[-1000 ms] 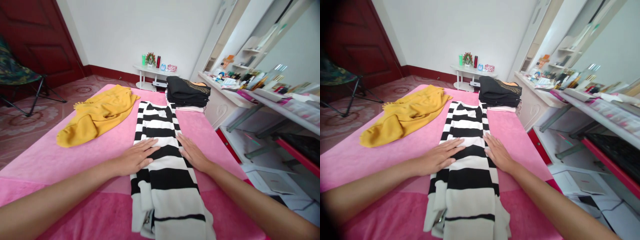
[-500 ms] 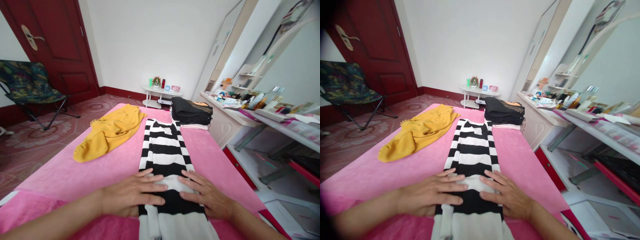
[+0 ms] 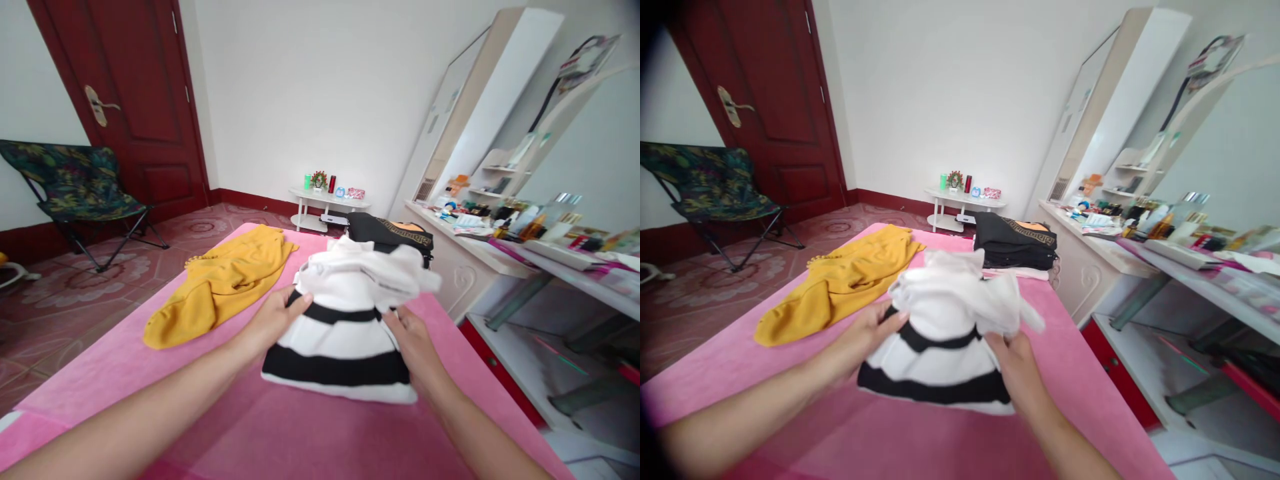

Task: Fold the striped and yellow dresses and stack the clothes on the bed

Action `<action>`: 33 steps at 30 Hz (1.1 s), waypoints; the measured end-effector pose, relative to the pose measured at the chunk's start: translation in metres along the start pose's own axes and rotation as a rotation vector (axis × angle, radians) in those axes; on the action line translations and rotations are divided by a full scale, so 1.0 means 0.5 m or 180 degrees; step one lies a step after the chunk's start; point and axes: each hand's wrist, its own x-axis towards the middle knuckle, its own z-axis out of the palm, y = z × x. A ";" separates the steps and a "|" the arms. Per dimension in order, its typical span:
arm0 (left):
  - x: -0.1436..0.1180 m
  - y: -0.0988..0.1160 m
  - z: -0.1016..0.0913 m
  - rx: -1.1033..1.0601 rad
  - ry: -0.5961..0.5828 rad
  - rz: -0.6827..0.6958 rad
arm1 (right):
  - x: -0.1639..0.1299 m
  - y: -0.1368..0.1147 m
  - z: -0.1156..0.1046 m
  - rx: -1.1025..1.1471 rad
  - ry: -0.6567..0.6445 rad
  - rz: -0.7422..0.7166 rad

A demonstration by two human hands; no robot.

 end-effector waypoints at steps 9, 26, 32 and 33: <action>0.244 -0.133 0.009 0.3301 0.1220 -0.0443 | 0.166 0.122 0.073 -0.2085 0.0356 0.0911; 0.216 -0.035 0.025 0.3452 0.0836 0.0756 | 0.191 0.014 0.029 -0.2781 0.0317 0.0130; 0.195 -0.092 0.103 0.3519 0.0038 0.1025 | 0.162 0.044 0.118 -0.1943 0.0655 -0.0699; 0.195 -0.107 0.106 0.3527 0.0029 0.0969 | 0.160 0.065 0.127 -0.1970 0.0725 -0.0480</action>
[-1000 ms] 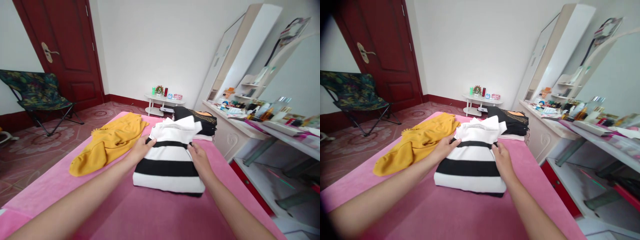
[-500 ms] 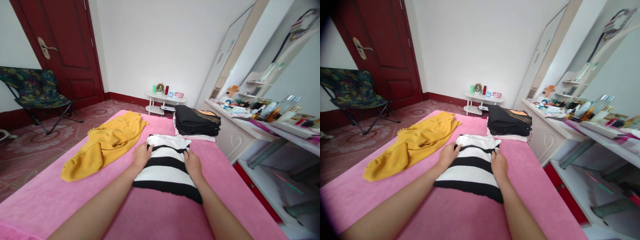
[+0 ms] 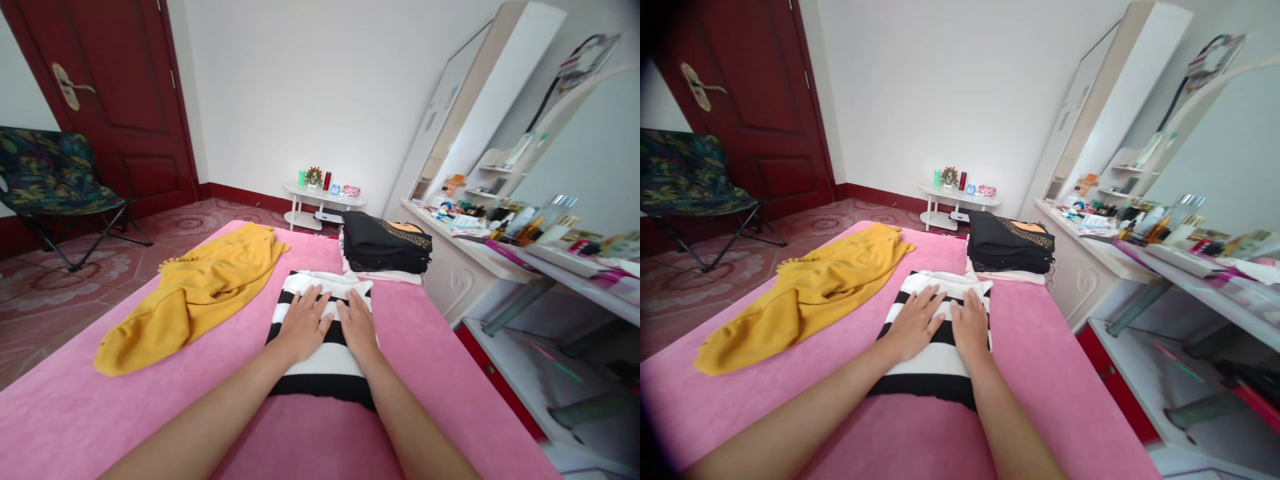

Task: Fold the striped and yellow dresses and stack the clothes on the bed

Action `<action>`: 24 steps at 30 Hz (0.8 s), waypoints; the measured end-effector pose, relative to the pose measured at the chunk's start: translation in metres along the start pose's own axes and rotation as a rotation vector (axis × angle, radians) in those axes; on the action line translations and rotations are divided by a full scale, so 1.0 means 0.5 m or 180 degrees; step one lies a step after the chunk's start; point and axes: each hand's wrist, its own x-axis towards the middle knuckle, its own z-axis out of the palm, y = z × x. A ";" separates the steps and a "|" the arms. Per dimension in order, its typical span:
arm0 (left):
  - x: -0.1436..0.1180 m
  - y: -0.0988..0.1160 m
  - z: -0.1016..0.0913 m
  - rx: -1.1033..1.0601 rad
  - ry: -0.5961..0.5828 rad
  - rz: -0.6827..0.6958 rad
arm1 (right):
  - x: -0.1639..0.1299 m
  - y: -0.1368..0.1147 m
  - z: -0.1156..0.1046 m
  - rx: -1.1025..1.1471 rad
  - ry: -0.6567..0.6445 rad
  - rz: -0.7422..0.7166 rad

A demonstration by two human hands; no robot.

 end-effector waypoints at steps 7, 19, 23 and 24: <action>-0.008 -0.012 0.014 -0.0085 0.0173 0.0007 | 0.005 0.064 0.037 0.0042 0.0167 0.1184; 0.102 -0.011 -0.006 0.0291 0.0841 0.0739 | -0.014 0.020 -0.009 0.0486 -0.0108 -0.0500; 0.089 -0.025 0.014 0.0261 0.1049 0.0517 | -0.013 0.020 0.001 0.0939 0.0173 -0.0054; 0.084 -0.027 0.015 0.0256 0.1091 0.0573 | -0.012 0.021 0.007 0.0962 0.0240 0.0062</action>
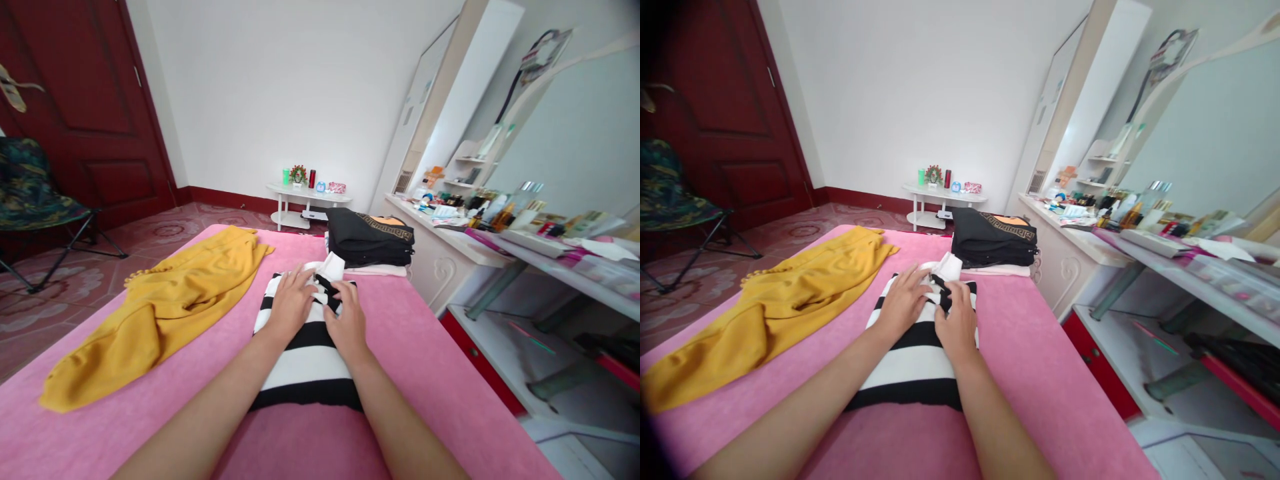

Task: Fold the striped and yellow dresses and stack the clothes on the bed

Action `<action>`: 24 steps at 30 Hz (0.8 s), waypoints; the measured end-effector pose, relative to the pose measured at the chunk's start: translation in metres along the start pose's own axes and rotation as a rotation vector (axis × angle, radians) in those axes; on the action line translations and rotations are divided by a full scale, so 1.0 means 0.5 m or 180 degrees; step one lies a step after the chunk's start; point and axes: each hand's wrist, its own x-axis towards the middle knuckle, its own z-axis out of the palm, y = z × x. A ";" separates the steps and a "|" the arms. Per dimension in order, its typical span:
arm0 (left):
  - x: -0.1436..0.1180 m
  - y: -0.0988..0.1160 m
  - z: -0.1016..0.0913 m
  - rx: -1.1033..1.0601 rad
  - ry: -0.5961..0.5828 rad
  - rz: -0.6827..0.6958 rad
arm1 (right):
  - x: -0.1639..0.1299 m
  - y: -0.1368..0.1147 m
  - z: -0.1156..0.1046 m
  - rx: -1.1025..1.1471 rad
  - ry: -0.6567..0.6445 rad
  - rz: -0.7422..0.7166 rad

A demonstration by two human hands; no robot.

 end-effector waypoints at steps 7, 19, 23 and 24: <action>-0.009 0.011 -0.031 -0.0055 0.0648 0.0475 | 0.029 0.012 0.002 -0.0140 -0.0782 0.0527; -0.017 0.022 -0.038 -0.0221 0.1423 0.0631 | 0.082 0.025 -0.001 0.2264 -0.0813 0.1113; -0.015 0.023 -0.041 -0.0437 0.1232 0.0554 | 0.092 0.053 -0.001 0.3516 -0.0454 0.2746; -0.014 0.024 -0.041 -0.0484 0.1059 0.0601 | 0.094 0.064 0.000 0.3563 -0.0526 0.2957</action>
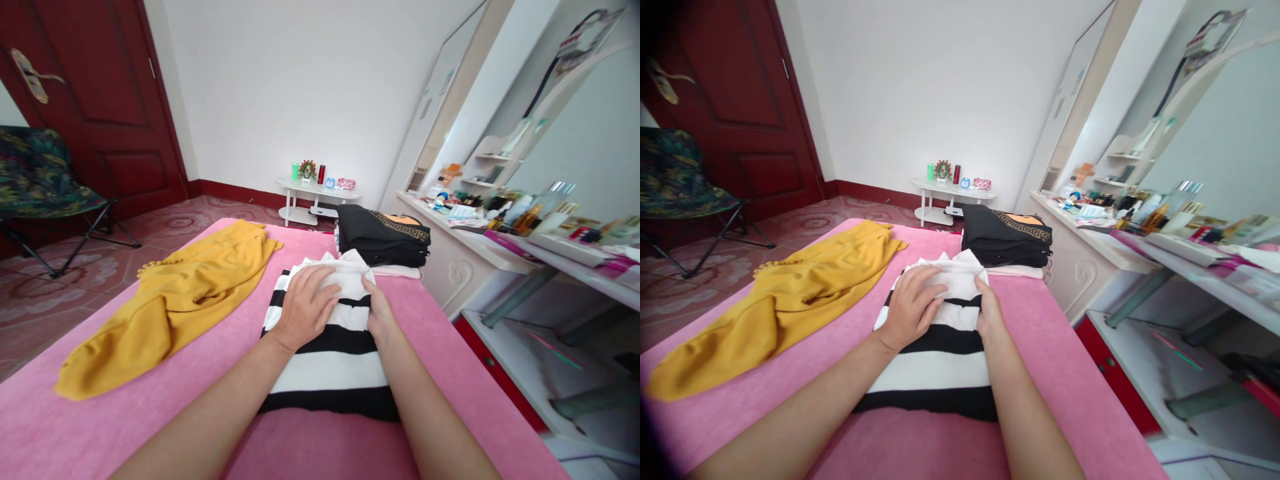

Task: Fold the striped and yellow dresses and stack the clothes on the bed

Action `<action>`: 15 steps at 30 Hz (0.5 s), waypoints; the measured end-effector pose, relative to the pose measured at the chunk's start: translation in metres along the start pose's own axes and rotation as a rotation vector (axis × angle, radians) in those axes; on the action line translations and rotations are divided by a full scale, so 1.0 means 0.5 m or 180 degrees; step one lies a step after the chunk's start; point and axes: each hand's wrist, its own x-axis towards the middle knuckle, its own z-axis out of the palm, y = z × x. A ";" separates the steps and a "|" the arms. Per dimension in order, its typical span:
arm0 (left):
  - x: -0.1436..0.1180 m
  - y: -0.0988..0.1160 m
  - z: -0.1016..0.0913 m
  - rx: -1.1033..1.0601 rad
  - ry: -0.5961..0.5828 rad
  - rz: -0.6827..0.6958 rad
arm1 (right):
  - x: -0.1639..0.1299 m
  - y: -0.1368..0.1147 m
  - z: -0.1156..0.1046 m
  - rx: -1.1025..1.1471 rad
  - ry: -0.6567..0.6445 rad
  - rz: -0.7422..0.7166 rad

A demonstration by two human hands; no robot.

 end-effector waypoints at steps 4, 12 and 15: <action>0.002 -0.005 0.012 0.0156 -0.0575 -0.0379 | 0.032 0.015 -0.035 -0.0427 0.0160 -0.0095; -0.032 -0.102 0.036 0.0384 -0.0754 -0.2400 | 0.038 0.023 -0.078 -0.0960 0.0680 -0.1018; -0.036 -0.141 0.036 -0.0417 -0.0950 -0.2850 | 0.030 0.005 -0.070 -0.1238 0.0299 -0.0910</action>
